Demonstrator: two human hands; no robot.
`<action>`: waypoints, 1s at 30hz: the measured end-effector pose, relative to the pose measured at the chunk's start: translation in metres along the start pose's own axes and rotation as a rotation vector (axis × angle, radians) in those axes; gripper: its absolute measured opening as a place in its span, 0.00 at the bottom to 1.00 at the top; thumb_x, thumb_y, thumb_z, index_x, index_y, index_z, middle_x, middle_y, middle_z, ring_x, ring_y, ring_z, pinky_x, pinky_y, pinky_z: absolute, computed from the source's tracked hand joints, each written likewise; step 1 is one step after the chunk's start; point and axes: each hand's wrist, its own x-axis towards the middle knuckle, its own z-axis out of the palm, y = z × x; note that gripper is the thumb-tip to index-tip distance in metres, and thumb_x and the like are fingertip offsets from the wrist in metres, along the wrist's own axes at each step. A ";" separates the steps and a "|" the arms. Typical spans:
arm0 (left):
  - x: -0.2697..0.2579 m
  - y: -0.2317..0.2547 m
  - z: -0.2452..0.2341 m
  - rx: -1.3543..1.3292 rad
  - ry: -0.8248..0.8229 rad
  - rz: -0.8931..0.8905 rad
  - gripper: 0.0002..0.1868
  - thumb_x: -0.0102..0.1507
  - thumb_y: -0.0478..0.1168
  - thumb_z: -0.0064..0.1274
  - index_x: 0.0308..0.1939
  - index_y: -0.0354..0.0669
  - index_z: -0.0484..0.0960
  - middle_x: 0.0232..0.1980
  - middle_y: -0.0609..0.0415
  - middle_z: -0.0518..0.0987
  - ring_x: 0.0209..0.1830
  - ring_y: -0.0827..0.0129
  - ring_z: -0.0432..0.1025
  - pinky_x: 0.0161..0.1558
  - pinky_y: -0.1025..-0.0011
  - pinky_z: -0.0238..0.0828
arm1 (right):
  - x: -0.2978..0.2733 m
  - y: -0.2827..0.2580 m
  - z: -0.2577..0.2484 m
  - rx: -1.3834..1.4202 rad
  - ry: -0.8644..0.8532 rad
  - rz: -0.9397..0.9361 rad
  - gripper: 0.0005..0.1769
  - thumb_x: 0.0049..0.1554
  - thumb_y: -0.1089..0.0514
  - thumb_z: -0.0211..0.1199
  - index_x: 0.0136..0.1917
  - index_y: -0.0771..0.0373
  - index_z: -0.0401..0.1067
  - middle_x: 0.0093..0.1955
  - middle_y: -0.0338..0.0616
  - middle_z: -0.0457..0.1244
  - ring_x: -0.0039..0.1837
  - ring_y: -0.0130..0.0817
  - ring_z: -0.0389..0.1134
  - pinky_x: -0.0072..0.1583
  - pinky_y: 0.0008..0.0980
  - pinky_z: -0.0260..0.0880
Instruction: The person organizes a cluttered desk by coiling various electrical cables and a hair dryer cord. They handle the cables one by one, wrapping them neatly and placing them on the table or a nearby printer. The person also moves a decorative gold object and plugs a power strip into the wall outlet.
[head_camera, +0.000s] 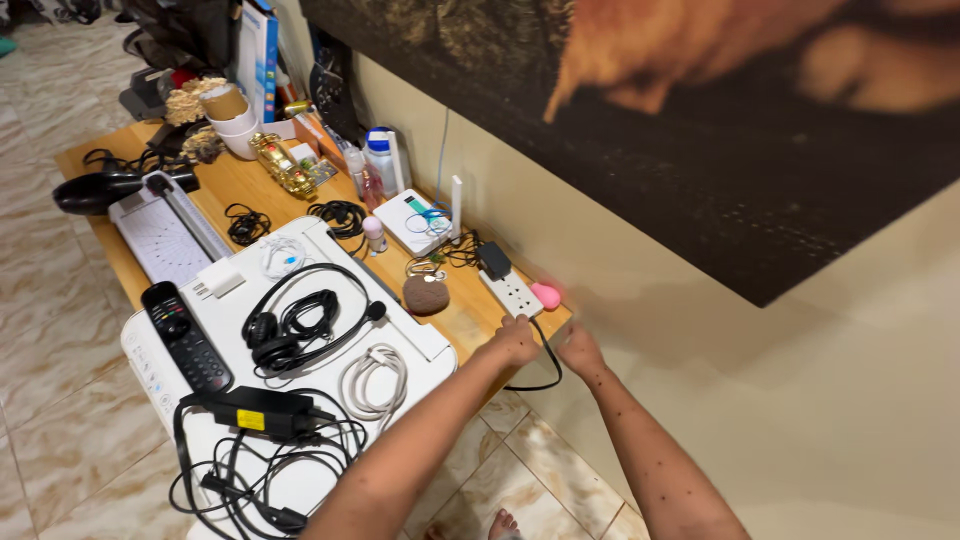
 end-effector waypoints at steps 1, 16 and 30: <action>-0.001 -0.001 0.003 -0.092 0.047 -0.022 0.38 0.62 0.43 0.50 0.72 0.34 0.54 0.74 0.29 0.55 0.70 0.36 0.62 0.67 0.52 0.65 | 0.001 -0.012 -0.001 0.038 0.012 -0.003 0.20 0.49 0.59 0.65 0.56 0.66 0.71 0.49 0.57 0.69 0.52 0.49 0.71 0.55 0.43 0.71; 0.053 -0.028 0.009 -0.729 0.841 -0.474 0.36 0.61 0.40 0.47 0.74 0.37 0.59 0.71 0.34 0.66 0.68 0.38 0.64 0.69 0.52 0.59 | 0.045 -0.133 0.016 -0.340 -0.035 -0.351 0.52 0.46 0.55 0.73 0.75 0.71 0.48 0.60 0.70 0.59 0.63 0.65 0.58 0.66 0.53 0.59; 0.062 -0.049 0.007 -0.753 0.744 -0.503 0.42 0.59 0.59 0.58 0.68 0.36 0.64 0.66 0.34 0.69 0.66 0.43 0.67 0.66 0.55 0.66 | 0.040 -0.110 0.016 -0.353 -0.407 -0.379 0.36 0.44 0.47 0.73 0.57 0.71 0.66 0.55 0.66 0.63 0.61 0.60 0.64 0.64 0.46 0.68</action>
